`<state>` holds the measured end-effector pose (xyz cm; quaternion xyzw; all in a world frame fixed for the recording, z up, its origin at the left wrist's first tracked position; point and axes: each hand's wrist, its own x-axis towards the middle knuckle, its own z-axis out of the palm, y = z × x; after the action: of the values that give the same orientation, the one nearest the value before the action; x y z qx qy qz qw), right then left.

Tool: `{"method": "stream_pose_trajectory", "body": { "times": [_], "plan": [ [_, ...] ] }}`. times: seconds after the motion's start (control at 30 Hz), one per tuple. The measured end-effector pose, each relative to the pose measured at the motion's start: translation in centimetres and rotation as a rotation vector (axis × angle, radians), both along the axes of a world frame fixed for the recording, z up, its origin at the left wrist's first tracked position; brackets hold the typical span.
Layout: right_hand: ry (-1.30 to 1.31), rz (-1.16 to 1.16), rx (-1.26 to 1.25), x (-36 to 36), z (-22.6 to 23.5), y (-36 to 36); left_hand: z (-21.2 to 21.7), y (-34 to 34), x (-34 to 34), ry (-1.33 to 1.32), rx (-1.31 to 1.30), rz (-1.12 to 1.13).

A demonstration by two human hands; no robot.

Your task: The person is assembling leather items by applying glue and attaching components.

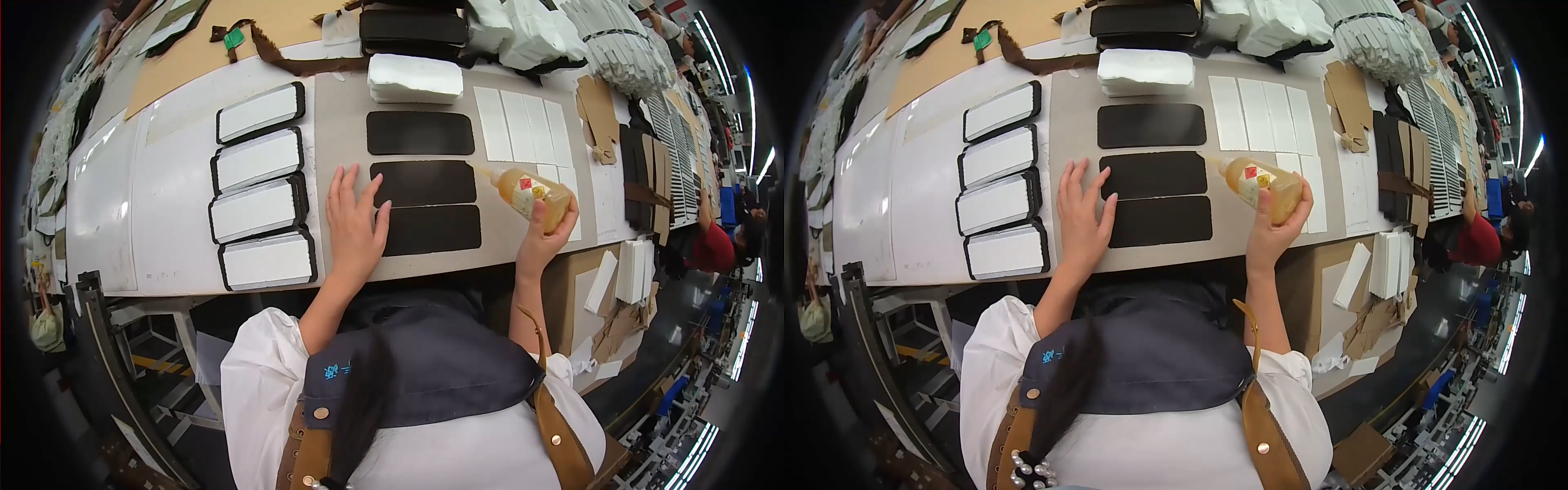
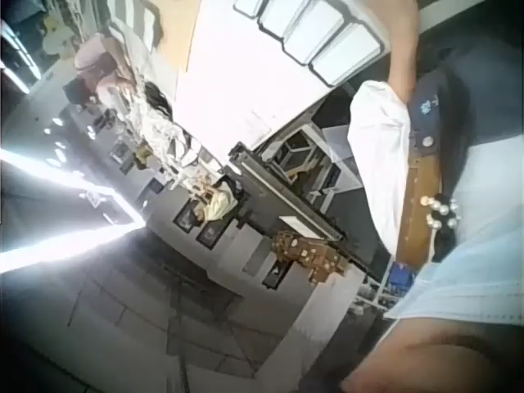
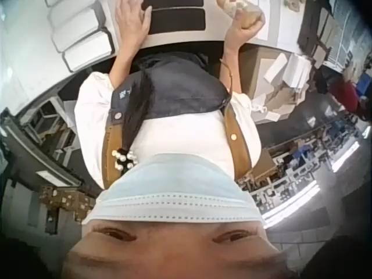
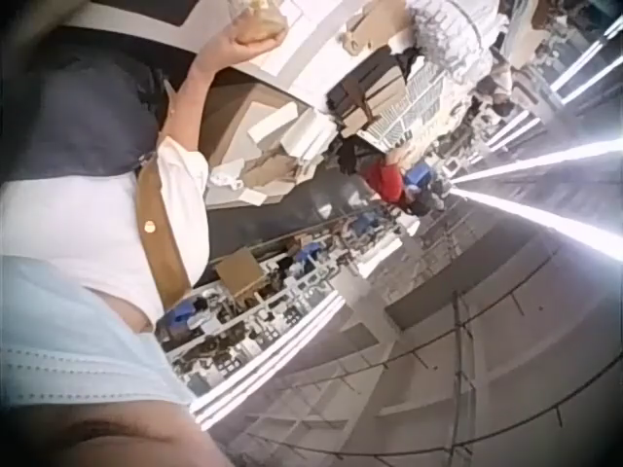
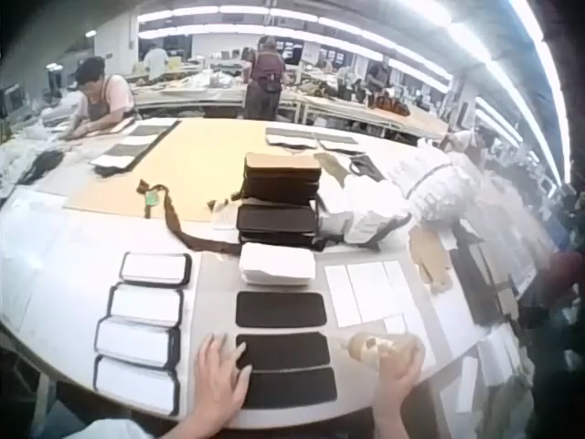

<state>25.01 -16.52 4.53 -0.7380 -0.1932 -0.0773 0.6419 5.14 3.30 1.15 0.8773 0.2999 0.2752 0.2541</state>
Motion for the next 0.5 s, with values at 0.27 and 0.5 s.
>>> {"method": "stream_pose_trajectory", "body": {
  "times": [0.27, 0.5],
  "plan": [
    [-0.024, 0.030, 0.018, -0.8, 0.0, 0.9, 0.2, 0.2, -0.1, -0.090, -0.090, 0.012],
    [-0.054, 0.090, -0.003, -2.0, -0.2, 2.1, 0.5, 0.4, -0.2, -0.187, -0.169, 0.018]
  ]
}}
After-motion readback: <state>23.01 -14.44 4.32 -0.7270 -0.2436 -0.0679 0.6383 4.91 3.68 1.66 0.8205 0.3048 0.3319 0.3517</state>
